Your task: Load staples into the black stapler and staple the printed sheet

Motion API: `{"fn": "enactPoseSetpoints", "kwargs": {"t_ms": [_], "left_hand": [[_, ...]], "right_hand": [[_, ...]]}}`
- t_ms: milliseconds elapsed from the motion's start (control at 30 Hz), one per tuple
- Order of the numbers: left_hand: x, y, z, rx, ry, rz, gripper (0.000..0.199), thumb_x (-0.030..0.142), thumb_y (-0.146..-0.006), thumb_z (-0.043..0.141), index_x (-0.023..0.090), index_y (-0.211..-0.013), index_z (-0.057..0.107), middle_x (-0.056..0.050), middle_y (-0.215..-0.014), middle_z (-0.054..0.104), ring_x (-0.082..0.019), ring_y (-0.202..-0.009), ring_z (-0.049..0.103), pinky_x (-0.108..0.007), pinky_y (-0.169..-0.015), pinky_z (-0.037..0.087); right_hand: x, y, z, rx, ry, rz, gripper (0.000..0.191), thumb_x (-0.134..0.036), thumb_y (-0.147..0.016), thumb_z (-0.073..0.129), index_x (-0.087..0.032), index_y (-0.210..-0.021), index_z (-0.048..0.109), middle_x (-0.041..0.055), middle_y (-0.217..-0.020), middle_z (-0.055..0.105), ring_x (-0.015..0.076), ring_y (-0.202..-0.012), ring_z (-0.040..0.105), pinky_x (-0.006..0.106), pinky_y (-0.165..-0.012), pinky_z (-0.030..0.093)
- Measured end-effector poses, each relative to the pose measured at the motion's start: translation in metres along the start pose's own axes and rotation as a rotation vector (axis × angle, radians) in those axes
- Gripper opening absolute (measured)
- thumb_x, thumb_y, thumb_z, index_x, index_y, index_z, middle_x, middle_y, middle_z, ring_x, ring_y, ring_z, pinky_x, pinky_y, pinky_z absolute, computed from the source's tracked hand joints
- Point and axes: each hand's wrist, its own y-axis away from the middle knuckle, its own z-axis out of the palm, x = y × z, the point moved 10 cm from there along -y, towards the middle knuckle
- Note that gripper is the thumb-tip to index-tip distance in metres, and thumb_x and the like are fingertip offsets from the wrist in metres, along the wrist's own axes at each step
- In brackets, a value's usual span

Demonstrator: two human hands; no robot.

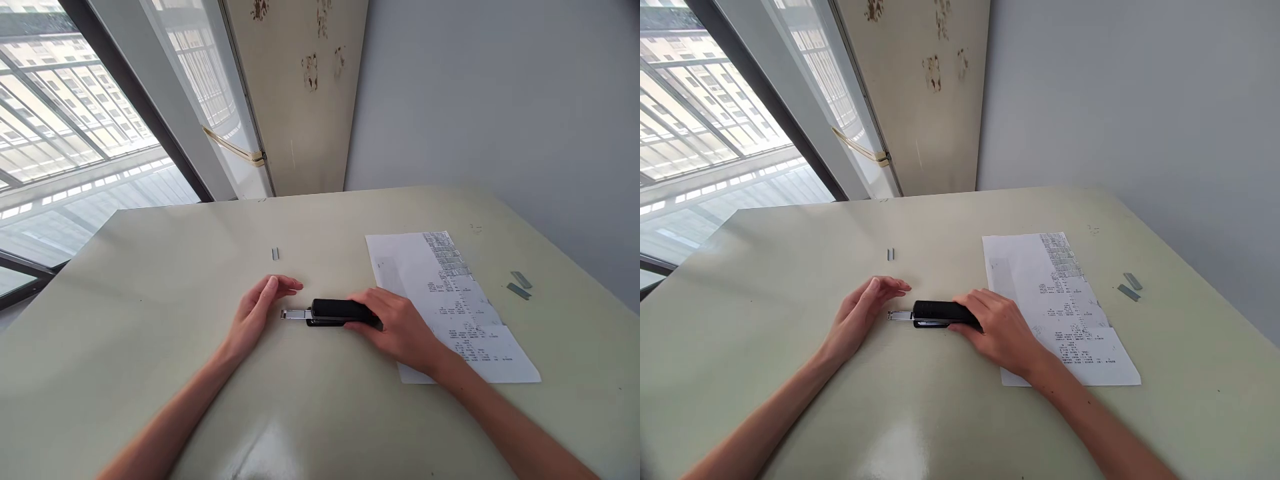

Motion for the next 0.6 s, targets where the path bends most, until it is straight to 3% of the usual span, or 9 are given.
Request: {"fn": "enactPoseSetpoints", "kwargs": {"t_ms": [100, 167, 300, 433, 600], "left_hand": [[-0.006, 0.002, 0.008, -0.014, 0.248, -0.085, 0.042, 0.056, -0.102, 0.064, 0.016, -0.104, 0.076, -0.012, -0.115, 0.075, -0.028, -0.118, 0.068, -0.039, -0.111, 0.050], [-0.011, 0.005, 0.017, -0.036, 0.524, -0.201, 0.038, 0.051, -0.102, 0.066, 0.015, -0.102, 0.076, -0.010, -0.106, 0.075, -0.024, -0.104, 0.072, -0.037, -0.102, 0.056], [-0.019, 0.017, 0.036, 0.006, 0.980, -0.451, 0.040, 0.040, -0.111, 0.047, 0.011, -0.099, 0.071, -0.008, -0.088, 0.068, -0.018, -0.078, 0.069, -0.035, -0.083, 0.062], [-0.023, 0.024, 0.040, 0.120, 1.124, -0.521, 0.036, 0.033, -0.113, 0.040, 0.012, -0.099, 0.066, -0.008, -0.087, 0.066, -0.018, -0.077, 0.070, -0.035, -0.078, 0.063], [-0.026, 0.023, 0.040, 0.158, 1.159, -0.540, 0.032, 0.030, -0.113, 0.038, 0.012, -0.104, 0.063, -0.010, -0.091, 0.066, -0.020, -0.080, 0.072, -0.035, -0.078, 0.065]], "right_hand": [[0.008, 0.001, 0.001, -0.049, -0.182, 0.213, 0.025, -0.047, -0.097, 0.073, -0.027, -0.112, 0.072, 0.0010, -0.092, 0.074, 0.0205, -0.080, 0.065, 0.034, -0.070, 0.051], [0.012, 0.004, 0.010, -0.138, -0.364, 0.380, 0.028, -0.049, -0.091, 0.079, -0.028, -0.109, 0.075, -0.0007, -0.090, 0.074, 0.0192, -0.078, 0.065, 0.032, -0.069, 0.050], [0.009, 0.015, 0.038, -0.354, -0.766, 0.611, 0.036, -0.050, -0.083, 0.086, -0.024, -0.104, 0.075, 0.0006, -0.094, 0.075, 0.0190, -0.084, 0.070, 0.030, -0.075, 0.053], [0.000, 0.024, 0.061, -0.518, -1.084, 0.699, 0.048, -0.053, -0.081, 0.088, -0.018, -0.108, 0.070, 0.0053, -0.094, 0.078, 0.0210, -0.077, 0.076, 0.033, -0.074, 0.059], [0.000, 0.025, 0.066, -0.532, -1.219, 0.722, 0.056, -0.058, -0.083, 0.086, -0.014, -0.112, 0.069, 0.0088, -0.091, 0.078, 0.0211, -0.078, 0.078, 0.032, -0.072, 0.062]]}}
